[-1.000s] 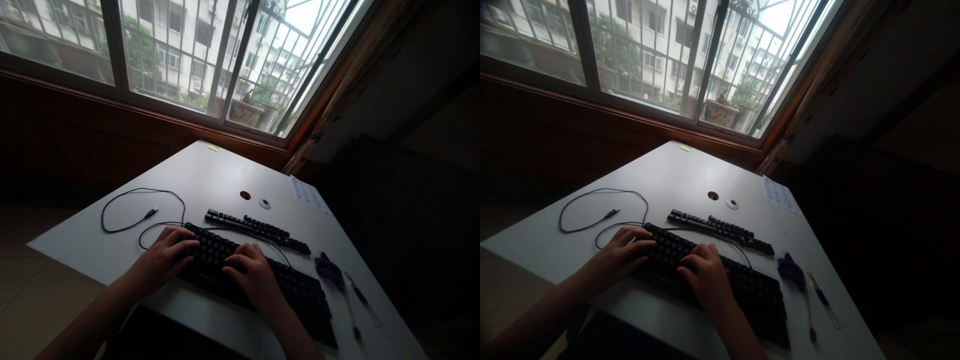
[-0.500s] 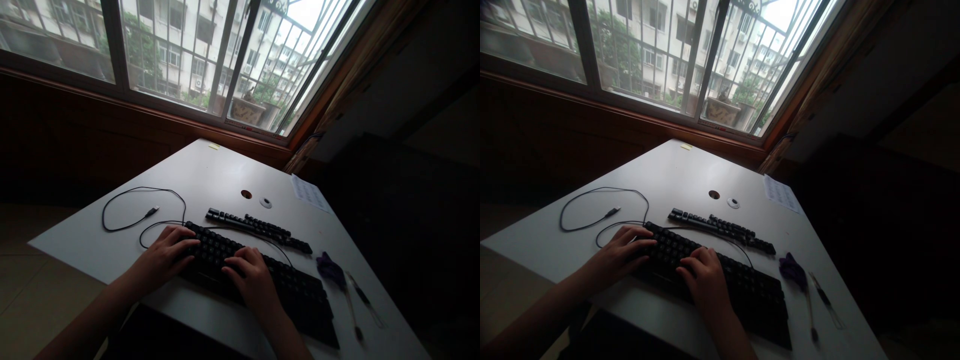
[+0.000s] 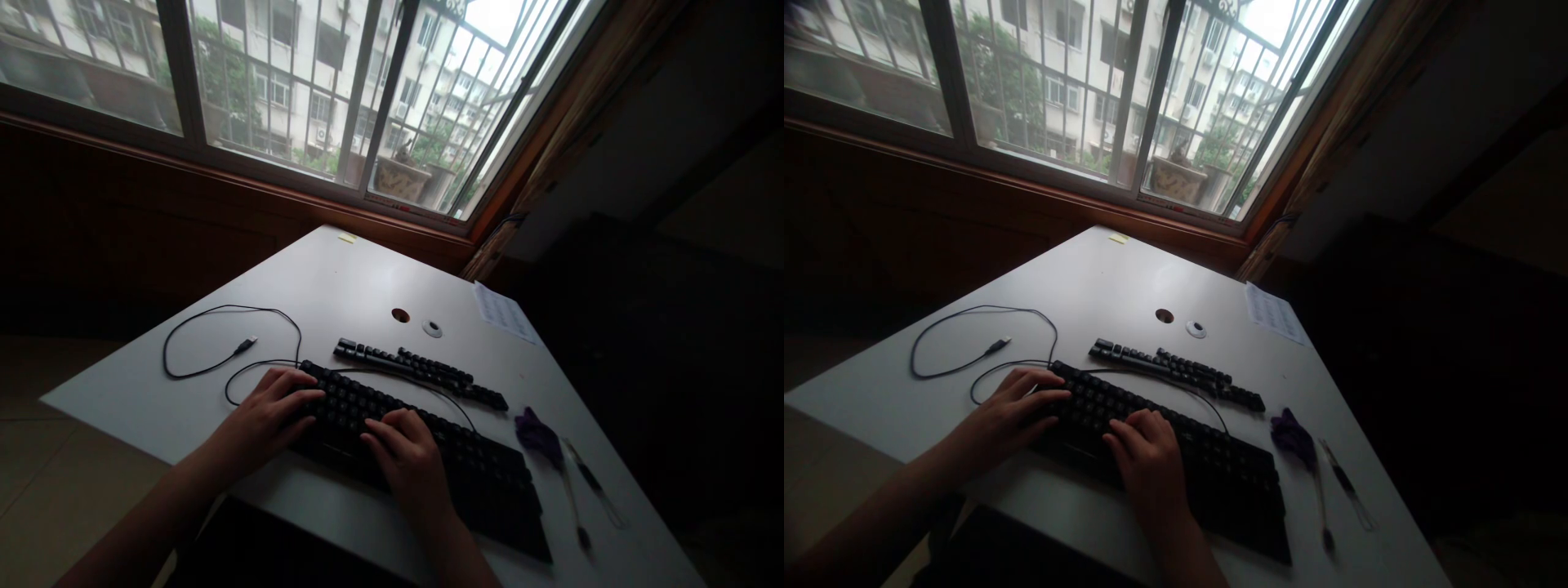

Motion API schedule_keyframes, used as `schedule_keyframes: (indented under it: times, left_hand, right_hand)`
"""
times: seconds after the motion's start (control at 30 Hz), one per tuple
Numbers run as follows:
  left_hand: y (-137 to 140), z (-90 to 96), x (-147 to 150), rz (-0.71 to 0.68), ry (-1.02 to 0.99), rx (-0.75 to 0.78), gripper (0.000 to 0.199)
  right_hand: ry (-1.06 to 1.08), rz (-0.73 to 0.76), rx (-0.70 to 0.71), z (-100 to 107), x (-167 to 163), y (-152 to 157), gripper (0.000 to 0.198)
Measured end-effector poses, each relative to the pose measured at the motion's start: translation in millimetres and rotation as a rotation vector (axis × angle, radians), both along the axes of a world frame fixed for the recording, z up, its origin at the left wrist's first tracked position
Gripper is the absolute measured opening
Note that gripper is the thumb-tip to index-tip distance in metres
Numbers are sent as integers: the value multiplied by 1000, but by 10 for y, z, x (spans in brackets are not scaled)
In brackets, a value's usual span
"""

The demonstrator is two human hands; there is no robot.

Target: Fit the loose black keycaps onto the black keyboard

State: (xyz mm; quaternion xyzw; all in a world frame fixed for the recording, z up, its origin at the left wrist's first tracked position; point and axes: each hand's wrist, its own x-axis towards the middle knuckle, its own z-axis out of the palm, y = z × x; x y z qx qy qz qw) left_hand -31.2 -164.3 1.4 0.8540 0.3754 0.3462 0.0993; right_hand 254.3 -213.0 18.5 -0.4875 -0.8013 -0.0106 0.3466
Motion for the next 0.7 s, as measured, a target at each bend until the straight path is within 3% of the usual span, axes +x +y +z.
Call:
schedule_keyframes:
  times: [0.3,0.7]
  left_hand:
    - [7,-4,-10,-5,12,-2,34]
    - [8,-3,-10,-1,14,13,34]
  right_hand:
    - [-65,6,84,34,-41,-9,12]
    - [-147,-4,91,37,-66,-38,12]
